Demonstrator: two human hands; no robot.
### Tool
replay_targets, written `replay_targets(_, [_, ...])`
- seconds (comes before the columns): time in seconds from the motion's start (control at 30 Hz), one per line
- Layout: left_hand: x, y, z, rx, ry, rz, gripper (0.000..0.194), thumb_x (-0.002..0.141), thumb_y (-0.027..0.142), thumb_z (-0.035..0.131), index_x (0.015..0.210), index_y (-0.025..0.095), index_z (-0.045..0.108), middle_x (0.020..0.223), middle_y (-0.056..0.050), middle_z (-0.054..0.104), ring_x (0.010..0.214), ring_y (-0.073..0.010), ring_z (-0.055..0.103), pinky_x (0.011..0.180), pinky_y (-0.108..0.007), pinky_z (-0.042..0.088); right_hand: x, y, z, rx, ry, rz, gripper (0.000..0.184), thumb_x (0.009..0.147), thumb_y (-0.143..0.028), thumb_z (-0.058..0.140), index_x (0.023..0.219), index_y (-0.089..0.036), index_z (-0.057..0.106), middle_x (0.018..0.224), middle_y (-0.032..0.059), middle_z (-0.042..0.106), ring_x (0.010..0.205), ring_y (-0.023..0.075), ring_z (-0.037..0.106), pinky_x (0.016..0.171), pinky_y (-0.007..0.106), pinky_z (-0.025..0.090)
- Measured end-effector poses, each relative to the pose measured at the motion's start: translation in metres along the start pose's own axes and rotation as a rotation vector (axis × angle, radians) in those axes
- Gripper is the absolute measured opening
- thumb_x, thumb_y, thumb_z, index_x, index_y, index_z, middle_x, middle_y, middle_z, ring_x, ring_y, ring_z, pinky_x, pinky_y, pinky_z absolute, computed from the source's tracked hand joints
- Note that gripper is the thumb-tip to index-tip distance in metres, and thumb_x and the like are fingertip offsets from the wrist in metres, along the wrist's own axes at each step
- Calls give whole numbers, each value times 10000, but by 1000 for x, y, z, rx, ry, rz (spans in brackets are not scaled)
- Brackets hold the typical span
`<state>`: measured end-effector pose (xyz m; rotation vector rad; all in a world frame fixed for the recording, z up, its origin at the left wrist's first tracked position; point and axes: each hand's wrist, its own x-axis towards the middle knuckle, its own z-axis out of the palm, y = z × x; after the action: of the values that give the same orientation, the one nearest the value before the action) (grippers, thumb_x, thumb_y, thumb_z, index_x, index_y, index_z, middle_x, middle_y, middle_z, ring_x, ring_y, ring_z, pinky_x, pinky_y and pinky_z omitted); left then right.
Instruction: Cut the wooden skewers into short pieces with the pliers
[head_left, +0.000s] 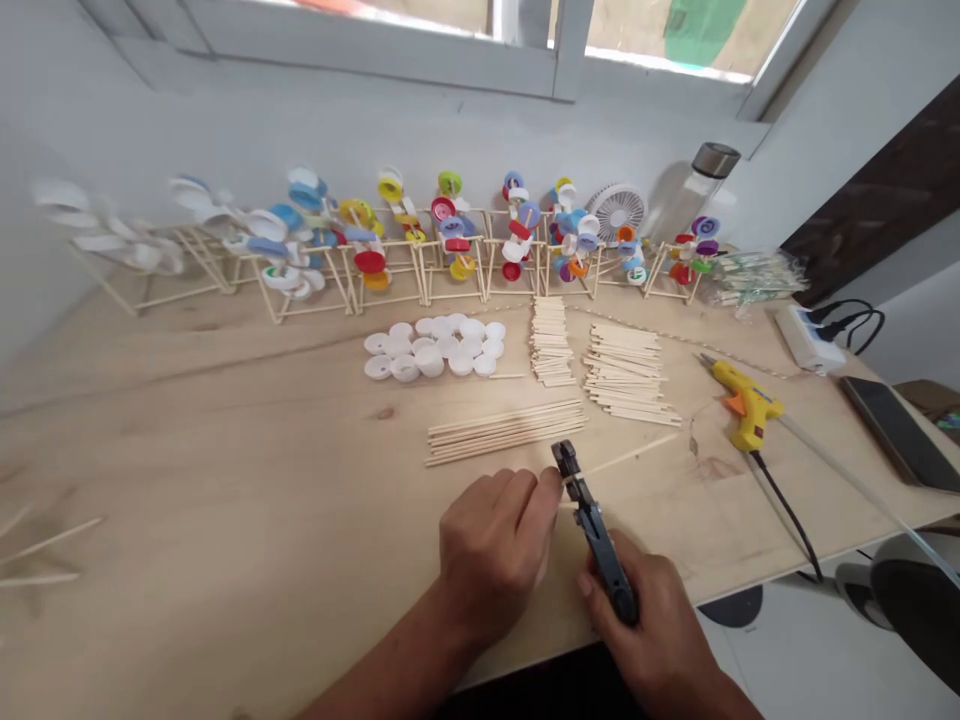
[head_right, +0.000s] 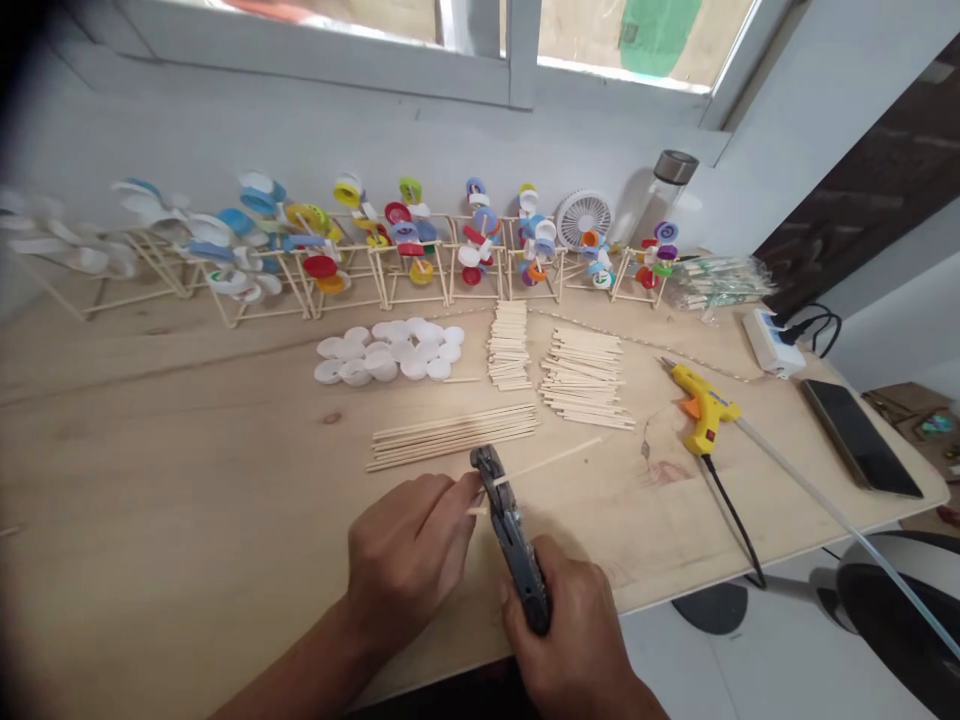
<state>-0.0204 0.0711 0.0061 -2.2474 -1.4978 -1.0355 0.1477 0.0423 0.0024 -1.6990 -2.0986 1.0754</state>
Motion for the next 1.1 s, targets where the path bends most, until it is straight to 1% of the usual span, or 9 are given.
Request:
replay_targets(0.13, [-1, -1, 4, 14, 6, 14, 155, 822, 128, 431, 896, 117, 567, 576, -6, 497, 534, -132, 448, 500, -264, 332, 0, -2, 2, -17, 48, 7, 198, 811, -346, 461, 672, -207, 435, 574, -26, 521, 527, 132, 482, 507, 222, 340])
replay_targets(0.3, [-2, 1, 8, 68, 19, 24, 168, 842, 151, 411, 898, 121, 566, 621, -23, 538, 580, -137, 501, 533, -255, 366, -2, -8, -3, -47, 101, 8, 154, 785, -319, 492, 685, -201, 487, 567, -27, 527, 531, 138, 498, 515, 220, 340])
replay_targets(0.5, [-2, 9, 0, 193, 9, 74, 155, 848, 153, 439, 920, 123, 572, 646, -31, 556, 607, -151, 509, 567, -271, 366, -6, -6, -5, 12, 147, -37, 157, 786, -320, 494, 690, -196, 512, 551, -31, 511, 517, 132, 489, 489, 209, 328])
replay_targets(0.67, [-4, 20, -6, 285, -8, 22, 166, 845, 126, 448, 946, 123, 580, 674, -48, 569, 640, -180, 513, 602, -309, 355, -8, -4, -4, 61, 145, -60, 153, 786, -312, 501, 699, -190, 530, 551, -32, 525, 508, 125, 491, 478, 201, 320])
replay_targets(0.83, [-9, 23, -2, 258, 57, -13, 148, 842, 134, 470, 931, 132, 588, 658, -38, 559, 619, -163, 506, 597, -287, 347, -13, -7, -8, 54, 129, -70, 147, 789, -315, 499, 732, -188, 548, 582, -23, 551, 539, 135, 516, 512, 212, 337])
replay_targets(0.97, [-13, 21, -4, 226, 97, 50, 138, 841, 129, 477, 929, 134, 582, 614, -16, 535, 585, -140, 488, 575, -264, 341, -23, -9, -9, 39, 140, -83, 116, 779, -300, 510, 790, -191, 548, 639, -5, 595, 600, 155, 555, 563, 229, 357])
replay_targets(1.1, [-17, 22, -13, 195, 151, 140, 138, 831, 124, 488, 946, 131, 565, 567, 6, 500, 537, -123, 458, 531, -253, 316, -35, -9, -6, 30, 167, -99, 93, 774, -279, 507, 817, -198, 526, 619, -11, 585, 583, 160, 553, 554, 229, 354])
